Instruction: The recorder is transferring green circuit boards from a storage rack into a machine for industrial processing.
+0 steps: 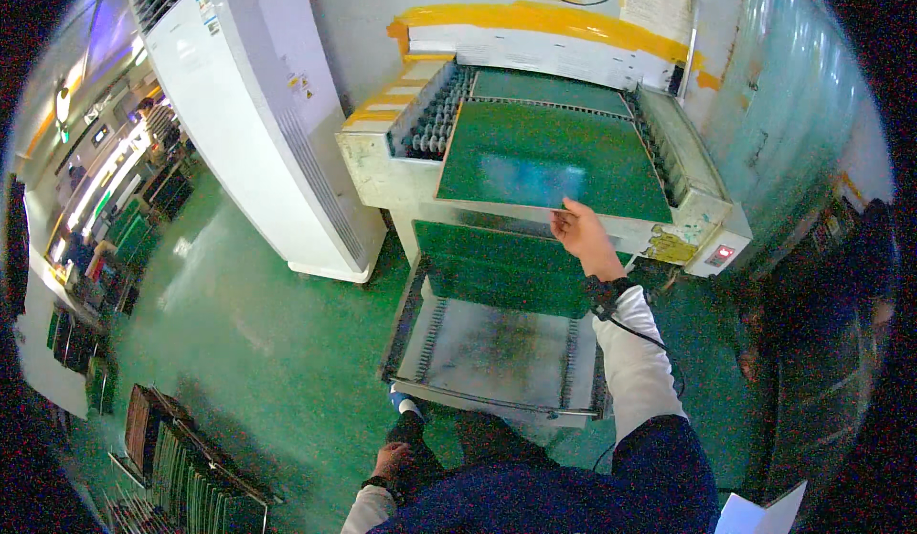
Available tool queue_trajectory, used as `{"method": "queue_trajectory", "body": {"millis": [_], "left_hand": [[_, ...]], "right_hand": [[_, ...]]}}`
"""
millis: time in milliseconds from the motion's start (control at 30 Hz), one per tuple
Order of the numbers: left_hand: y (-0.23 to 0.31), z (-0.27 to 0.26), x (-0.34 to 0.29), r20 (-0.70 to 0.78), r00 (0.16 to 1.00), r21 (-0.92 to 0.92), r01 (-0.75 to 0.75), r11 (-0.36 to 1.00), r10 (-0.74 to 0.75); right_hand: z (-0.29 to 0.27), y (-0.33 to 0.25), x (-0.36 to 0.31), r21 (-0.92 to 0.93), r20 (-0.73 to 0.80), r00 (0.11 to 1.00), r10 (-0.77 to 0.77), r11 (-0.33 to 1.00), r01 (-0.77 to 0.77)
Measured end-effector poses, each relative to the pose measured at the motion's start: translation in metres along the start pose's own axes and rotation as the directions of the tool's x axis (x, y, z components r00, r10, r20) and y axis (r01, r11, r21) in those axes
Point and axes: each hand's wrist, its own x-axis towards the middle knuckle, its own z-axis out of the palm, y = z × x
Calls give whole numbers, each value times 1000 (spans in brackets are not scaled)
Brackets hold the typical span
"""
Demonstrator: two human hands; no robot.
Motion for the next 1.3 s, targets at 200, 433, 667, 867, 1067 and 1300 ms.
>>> {"method": "queue_trajectory", "body": {"millis": [200,433,667,867,1067,1300], "left_hand": [[1,0,2,2,1000,-49,16,999,-16],[6,4,0,-8,999,-46,43,998,-44],[10,6,-7,-14,998,-3,55,998,-55],[17,9,-11,-11,999,6,54,999,-53],[14,8,-12,5,998,-11,69,998,-69],[20,12,-15,-16,997,34,83,996,-82]], "right_hand": [[7,-1,7,-7,-48,999,-3,1000,2],[9,-4,16,-25,-102,995,8,1000,-11],[7,-4,24,-23,-87,996,20,1000,-22],[11,-4,23,-15,-66,997,26,1000,-27],[15,-4,24,-29,-100,995,25,999,-28],[11,-4,31,-25,-75,997,23,999,-25]]}}
